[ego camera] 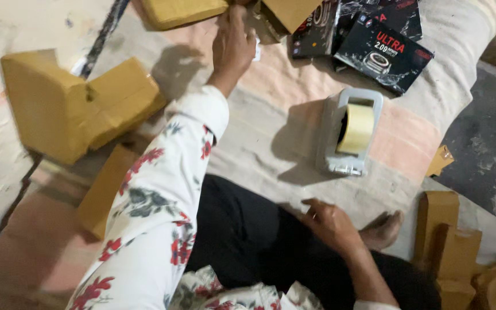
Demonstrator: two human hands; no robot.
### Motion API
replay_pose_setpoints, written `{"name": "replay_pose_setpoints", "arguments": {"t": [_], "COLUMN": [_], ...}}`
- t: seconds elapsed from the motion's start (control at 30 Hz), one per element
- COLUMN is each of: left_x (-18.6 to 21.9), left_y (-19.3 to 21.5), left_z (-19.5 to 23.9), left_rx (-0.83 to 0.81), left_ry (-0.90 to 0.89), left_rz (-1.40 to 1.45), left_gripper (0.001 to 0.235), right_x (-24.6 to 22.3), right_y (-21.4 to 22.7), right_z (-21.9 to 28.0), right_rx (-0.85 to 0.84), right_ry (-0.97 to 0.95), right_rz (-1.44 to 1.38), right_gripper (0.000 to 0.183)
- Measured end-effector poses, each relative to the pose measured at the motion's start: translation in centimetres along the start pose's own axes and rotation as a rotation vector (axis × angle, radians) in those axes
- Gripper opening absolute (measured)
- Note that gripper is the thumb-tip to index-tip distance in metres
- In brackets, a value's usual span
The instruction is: The person sits on the floor and packs smartwatch boxes into small cardboard shipping boxes. They fold the flaps of the shipping boxes and seal them using a tape dispenser.
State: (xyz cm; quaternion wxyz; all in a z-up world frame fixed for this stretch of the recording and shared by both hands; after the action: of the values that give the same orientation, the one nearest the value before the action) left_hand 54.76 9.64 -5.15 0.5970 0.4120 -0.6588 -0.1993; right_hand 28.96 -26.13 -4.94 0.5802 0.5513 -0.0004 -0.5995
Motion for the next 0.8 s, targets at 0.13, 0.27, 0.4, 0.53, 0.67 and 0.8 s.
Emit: {"name": "replay_pose_setpoints", "arguments": {"t": [0.13, 0.27, 0.4, 0.53, 0.67, 0.8], "left_x": [-2.3, -5.6, -6.6, -7.3, -11.3, -13.5], "left_y": [-5.4, -10.0, -7.7, -0.8, 10.1, 18.4], "left_z": [-8.0, -10.5, -5.9, 0.9, 8.8, 13.2], "left_rx": [0.01, -0.146, 0.035, -0.081, -0.346, -0.384], "left_ry": [-0.016, 0.098, 0.01, 0.063, 0.23, 0.572], "left_rz": [-0.276, -0.049, 0.112, 0.197, -0.188, 0.05], "left_gripper": [0.065, 0.038, 0.035, 0.036, 0.031, 0.028], "right_x": [2.9, 3.5, 2.0, 1.7, 1.6, 1.9], "right_y": [-0.7, -0.1, -0.4, 0.1, -0.1, -0.2], "right_z": [-0.7, -1.4, -1.1, -1.0, 0.2, 0.0], "right_rx": [-0.116, -0.145, -0.13, -0.086, -0.038, -0.076], "right_ry": [-0.184, -0.304, -0.203, -0.164, -0.131, -0.139], "right_rz": [-0.107, -0.064, -0.112, -0.066, -0.001, 0.021], "right_gripper": [0.04, 0.04, 0.044, 0.045, 0.041, 0.041]}}
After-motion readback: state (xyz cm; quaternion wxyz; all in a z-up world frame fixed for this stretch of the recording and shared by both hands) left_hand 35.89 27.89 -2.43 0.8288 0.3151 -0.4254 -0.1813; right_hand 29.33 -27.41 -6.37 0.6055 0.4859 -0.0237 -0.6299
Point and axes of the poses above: each hand's wrist, its own z-axis away from the middle knuckle, its own y-axis out of the back of the hand, x = y × z, the point moved 8 cm from there along -z, towards the middle knuckle, and after that the axes turned 12 degrees about -x, right-handed, at the moved point
